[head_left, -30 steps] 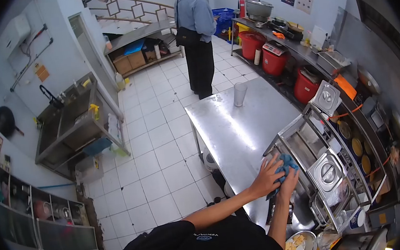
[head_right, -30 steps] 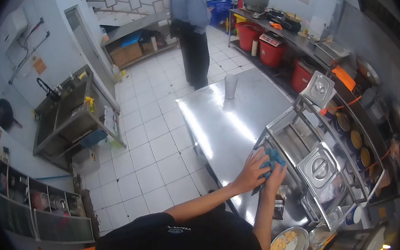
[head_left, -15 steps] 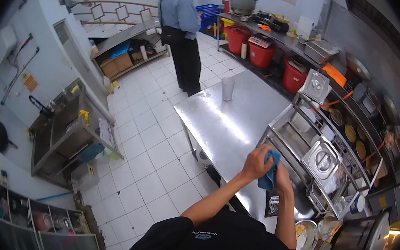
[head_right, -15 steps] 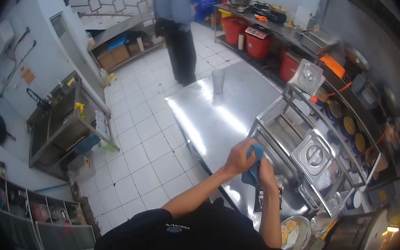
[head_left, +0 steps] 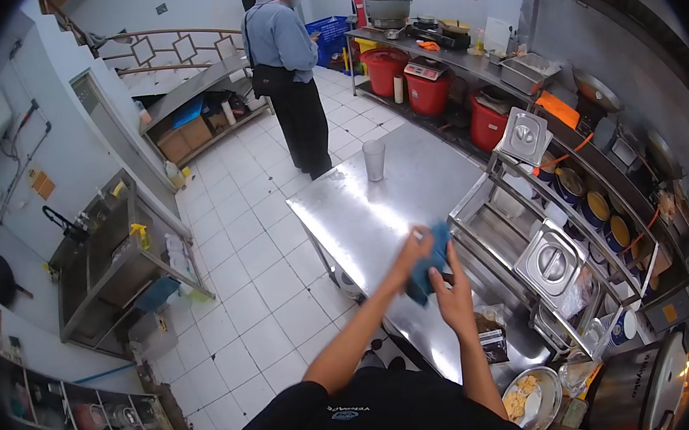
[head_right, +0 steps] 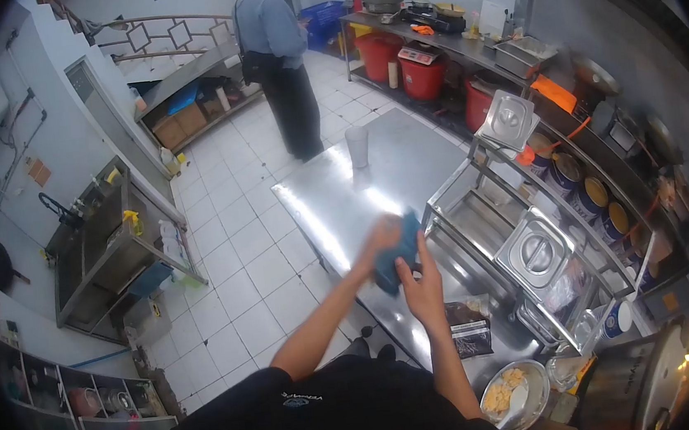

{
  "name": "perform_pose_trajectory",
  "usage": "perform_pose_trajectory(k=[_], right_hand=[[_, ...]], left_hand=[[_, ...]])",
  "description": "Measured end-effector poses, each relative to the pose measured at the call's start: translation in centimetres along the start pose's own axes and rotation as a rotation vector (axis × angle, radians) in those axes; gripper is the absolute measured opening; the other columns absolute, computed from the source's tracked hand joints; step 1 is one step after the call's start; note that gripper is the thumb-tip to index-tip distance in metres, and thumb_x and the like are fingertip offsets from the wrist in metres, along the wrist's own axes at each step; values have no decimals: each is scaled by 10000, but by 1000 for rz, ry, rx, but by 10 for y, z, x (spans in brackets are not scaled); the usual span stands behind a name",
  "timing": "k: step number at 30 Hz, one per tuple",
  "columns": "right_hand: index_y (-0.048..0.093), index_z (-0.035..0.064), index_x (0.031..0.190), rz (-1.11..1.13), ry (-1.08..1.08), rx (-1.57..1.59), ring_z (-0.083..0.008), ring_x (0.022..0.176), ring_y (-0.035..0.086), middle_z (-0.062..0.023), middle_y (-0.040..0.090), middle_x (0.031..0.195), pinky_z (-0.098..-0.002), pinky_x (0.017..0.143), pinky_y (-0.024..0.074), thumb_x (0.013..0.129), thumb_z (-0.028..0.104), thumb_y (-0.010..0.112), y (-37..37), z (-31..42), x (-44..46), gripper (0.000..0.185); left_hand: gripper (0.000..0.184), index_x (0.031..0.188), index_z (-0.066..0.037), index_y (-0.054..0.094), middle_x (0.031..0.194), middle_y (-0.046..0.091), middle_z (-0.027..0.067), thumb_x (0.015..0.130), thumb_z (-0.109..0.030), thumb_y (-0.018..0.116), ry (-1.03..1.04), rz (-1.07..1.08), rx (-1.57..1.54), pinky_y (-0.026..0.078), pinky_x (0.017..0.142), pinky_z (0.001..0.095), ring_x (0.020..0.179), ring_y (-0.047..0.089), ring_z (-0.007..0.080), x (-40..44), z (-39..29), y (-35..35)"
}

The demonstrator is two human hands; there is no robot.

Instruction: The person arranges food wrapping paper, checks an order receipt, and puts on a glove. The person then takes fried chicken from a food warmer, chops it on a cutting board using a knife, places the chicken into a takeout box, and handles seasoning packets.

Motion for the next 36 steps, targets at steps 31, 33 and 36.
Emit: perform_pose_trajectory(k=[31, 33, 36], right_hand=[[423, -57, 1315, -48, 225, -453, -409, 1099, 540, -296, 536, 1204, -437, 952, 401, 960, 230, 471, 92, -139, 78, 459], [472, -48, 1271, -114, 45, -779, -371, 1049, 579, -264, 583, 1143, -421, 913, 433, 947, 214, 512, 116, -119, 97, 418], [541, -46, 1174, 93, 134, -690, -280, 908, 634, -200, 639, 982, -383, 801, 474, 928, 202, 559, 171, -66, 132, 349]], left_hand=[[409, 1185, 22, 534, 1117, 571, 238, 878, -242, 594, 34, -373, 601, 418, 914, 480, 1042, 529, 413, -47, 153, -230], [445, 1187, 29, 544, 1200, 554, 249, 916, -322, 577, -190, -419, 650, 406, 979, 468, 1145, 508, 404, -78, 192, -304], [551, 1228, 13, 539, 1265, 538, 236, 879, -408, 608, -498, -508, 678, 418, 996, 432, 1189, 506, 368, -134, 254, -417]])
Point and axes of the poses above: each hand's wrist, its own x-axis towards the middle knuckle, its own y-axis out of the palm, z = x × y, the point moved 2 cm from there along x, towards the middle knuckle
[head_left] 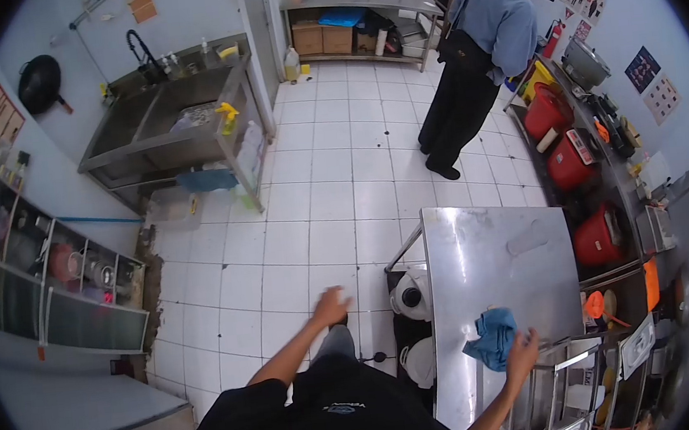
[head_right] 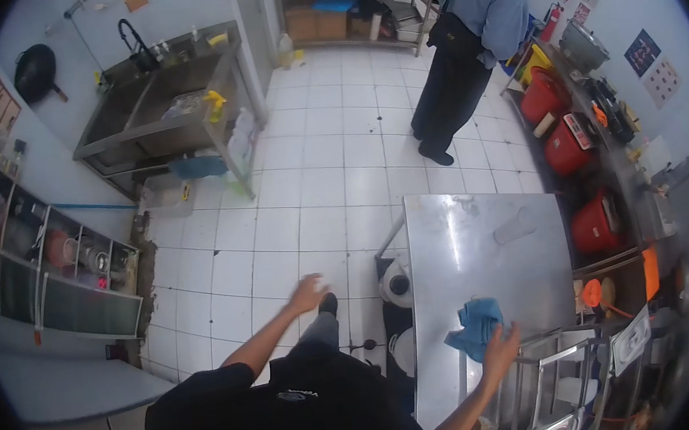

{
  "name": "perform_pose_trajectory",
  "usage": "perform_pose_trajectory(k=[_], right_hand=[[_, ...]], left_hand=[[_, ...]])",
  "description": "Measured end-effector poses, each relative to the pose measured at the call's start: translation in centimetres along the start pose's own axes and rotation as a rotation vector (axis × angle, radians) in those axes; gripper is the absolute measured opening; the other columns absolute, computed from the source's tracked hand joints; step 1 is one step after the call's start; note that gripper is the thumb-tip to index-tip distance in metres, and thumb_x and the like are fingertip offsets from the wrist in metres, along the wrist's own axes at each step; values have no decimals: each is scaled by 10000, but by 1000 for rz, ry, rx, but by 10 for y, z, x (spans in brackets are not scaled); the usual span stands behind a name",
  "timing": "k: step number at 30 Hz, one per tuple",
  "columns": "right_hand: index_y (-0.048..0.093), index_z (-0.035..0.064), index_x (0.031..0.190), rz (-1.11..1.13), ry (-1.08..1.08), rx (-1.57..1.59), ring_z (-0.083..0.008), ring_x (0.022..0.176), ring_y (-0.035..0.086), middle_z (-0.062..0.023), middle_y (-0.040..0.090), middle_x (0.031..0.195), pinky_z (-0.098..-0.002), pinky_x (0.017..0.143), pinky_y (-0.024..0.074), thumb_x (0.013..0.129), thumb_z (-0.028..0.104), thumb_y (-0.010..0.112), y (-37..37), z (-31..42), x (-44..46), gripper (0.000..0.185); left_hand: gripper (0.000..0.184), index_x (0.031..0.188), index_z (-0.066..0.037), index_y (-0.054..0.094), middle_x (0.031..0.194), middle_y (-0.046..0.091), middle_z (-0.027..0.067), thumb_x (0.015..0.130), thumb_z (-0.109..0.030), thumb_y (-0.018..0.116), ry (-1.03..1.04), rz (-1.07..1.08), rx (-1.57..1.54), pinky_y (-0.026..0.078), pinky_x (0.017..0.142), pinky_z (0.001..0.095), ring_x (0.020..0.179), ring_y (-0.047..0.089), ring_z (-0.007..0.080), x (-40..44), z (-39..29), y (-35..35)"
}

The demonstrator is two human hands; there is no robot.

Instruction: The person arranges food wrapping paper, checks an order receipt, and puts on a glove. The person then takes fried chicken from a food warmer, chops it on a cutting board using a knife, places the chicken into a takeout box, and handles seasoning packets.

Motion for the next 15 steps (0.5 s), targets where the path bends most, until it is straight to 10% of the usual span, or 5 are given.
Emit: perform_pose_trajectory(k=[2, 6, 15], right_hand=[[606, -37, 1009, 165, -75, 234, -184, 687, 637, -99, 648, 727, -318, 629, 485, 927, 196, 571, 24, 42, 24, 250], [615, -5, 1045, 563, -69, 526, -209, 824, 668, -130, 693, 882, -314, 672, 512, 931, 164, 561, 100, 162, 46, 211], [648, 23, 1137, 348, -505, 524, -195, 997, 632, -115, 674, 1104, -310, 838, 480, 892, 83, 584, 131, 356, 146, 260]], left_hand=[[509, 1203, 18, 554, 1160, 617, 228, 874, -366, 618, -218, 56, 15, 461, 942, 417, 1103, 585, 342, 13, 27, -55], [416, 1195, 21, 555, 1070, 673, 195, 888, -250, 627, -319, 137, -411, 507, 855, 343, 1004, 651, 240, 62, 34, -140], [444, 1329, -3, 466, 1139, 646, 120, 962, -226, 578, 196, -192, -893, 472, 895, 275, 1063, 604, 160, 246, -167, -302]])
Point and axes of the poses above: each hand's wrist, its own x-axis towards the middle knuckle, its own y-axis out of the palm, z = x × y, the point moved 2 cm from there along x, towards the middle knuckle
